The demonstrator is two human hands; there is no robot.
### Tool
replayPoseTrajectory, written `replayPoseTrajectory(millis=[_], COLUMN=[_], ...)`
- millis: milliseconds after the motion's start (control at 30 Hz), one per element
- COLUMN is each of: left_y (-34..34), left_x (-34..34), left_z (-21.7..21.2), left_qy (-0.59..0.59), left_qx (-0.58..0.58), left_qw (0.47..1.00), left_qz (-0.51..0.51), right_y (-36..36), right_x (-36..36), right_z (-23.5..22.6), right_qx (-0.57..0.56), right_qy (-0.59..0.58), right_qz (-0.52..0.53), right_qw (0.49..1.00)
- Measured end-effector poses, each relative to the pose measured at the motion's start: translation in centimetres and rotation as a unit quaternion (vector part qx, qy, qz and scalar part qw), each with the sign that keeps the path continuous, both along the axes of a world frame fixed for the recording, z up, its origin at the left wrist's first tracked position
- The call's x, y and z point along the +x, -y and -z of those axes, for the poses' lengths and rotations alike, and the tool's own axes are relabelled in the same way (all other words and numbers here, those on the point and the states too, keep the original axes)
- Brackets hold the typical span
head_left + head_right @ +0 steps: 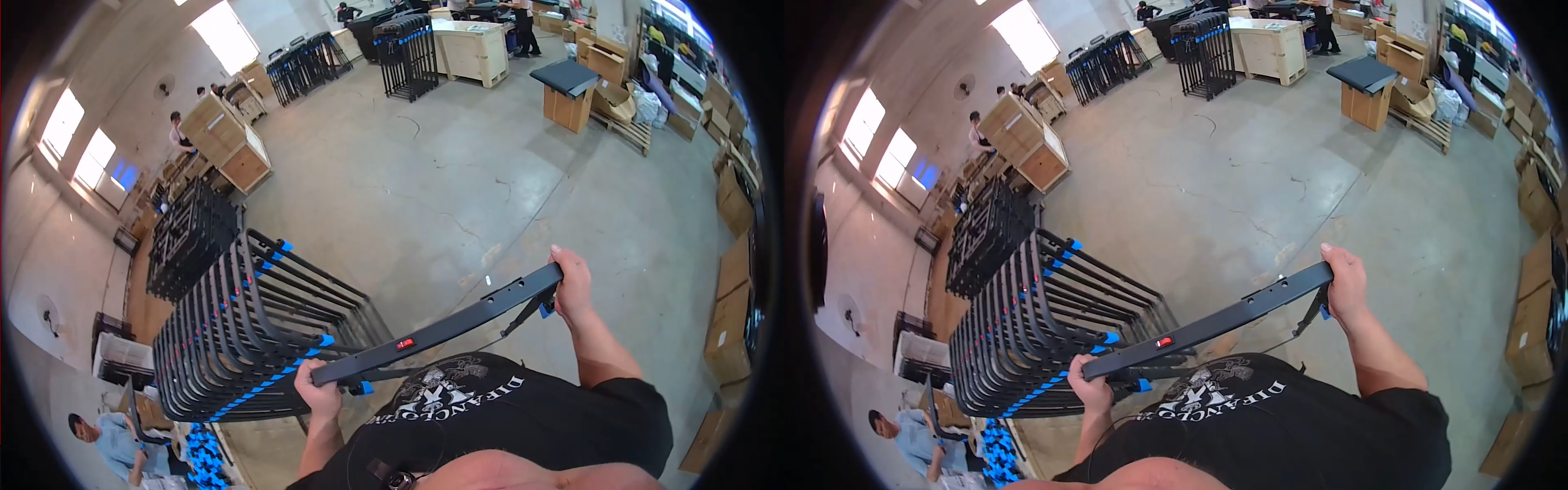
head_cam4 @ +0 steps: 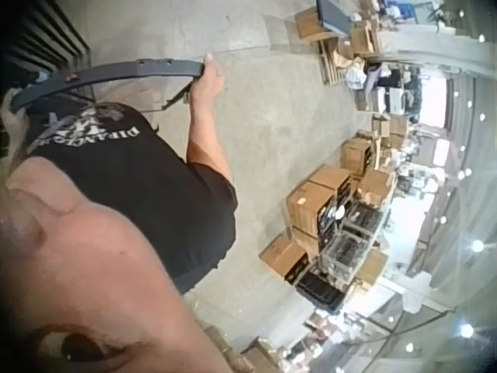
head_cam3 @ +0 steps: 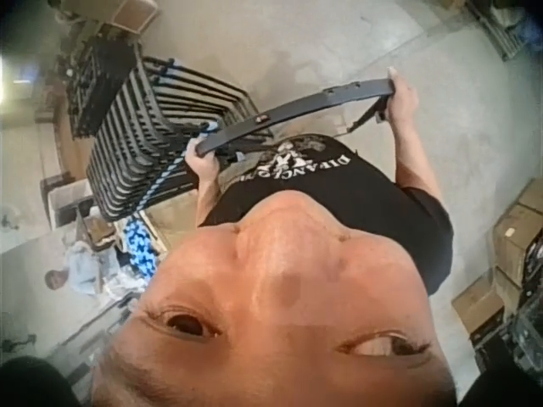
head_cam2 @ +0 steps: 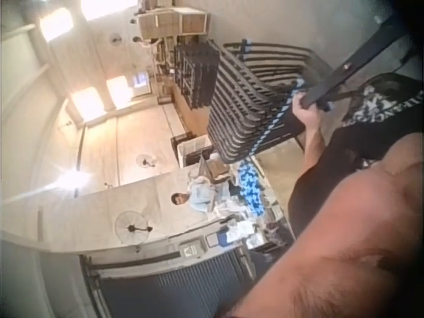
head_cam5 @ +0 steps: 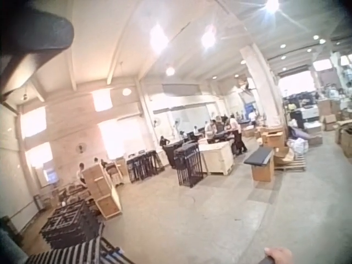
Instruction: Assembling metal frames by attaching blue plastic protective components and securing them with bolts and a wrench.
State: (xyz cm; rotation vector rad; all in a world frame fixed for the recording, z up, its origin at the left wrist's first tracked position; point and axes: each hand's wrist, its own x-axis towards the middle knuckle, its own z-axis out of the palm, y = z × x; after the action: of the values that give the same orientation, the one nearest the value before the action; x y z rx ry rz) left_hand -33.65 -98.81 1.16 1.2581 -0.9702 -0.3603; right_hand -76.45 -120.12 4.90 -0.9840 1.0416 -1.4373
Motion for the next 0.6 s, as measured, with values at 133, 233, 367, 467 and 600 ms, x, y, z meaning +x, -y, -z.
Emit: replayPoseTrajectory(millis=[133,233,367,467,600], left_y=[4.5,7.8,9.8,8.1,9.3], left_x=[2.1,3.5,7.6,6.8,10.9], left_z=[-0.1,-0.2,0.6,2.7,4.0], left_qy=[0.149,0.162,0.111,0.036,0.021], left_qx=[0.055,0.062,0.074,0.091,0.074], left_qw=[0.986,0.982,0.984,0.985,0.975], left_qz=[-0.054,-0.078,-0.118,-0.144,-0.206], right_y=[6.3,11.3,16.3,17.6,25.7], right_x=[1.5,4.3,11.2,13.7,24.9], right_z=[2.2,2.4,-0.4,-1.1,-2.9], right_qx=[-0.043,-0.062,-0.052,-0.074,-0.046], right_qy=[0.004,0.018,0.01,0.001,0.028], right_qz=[-0.006,0.016,-0.065,-0.073,-0.168], right_qw=[0.999,0.998,0.997,0.995,0.984])
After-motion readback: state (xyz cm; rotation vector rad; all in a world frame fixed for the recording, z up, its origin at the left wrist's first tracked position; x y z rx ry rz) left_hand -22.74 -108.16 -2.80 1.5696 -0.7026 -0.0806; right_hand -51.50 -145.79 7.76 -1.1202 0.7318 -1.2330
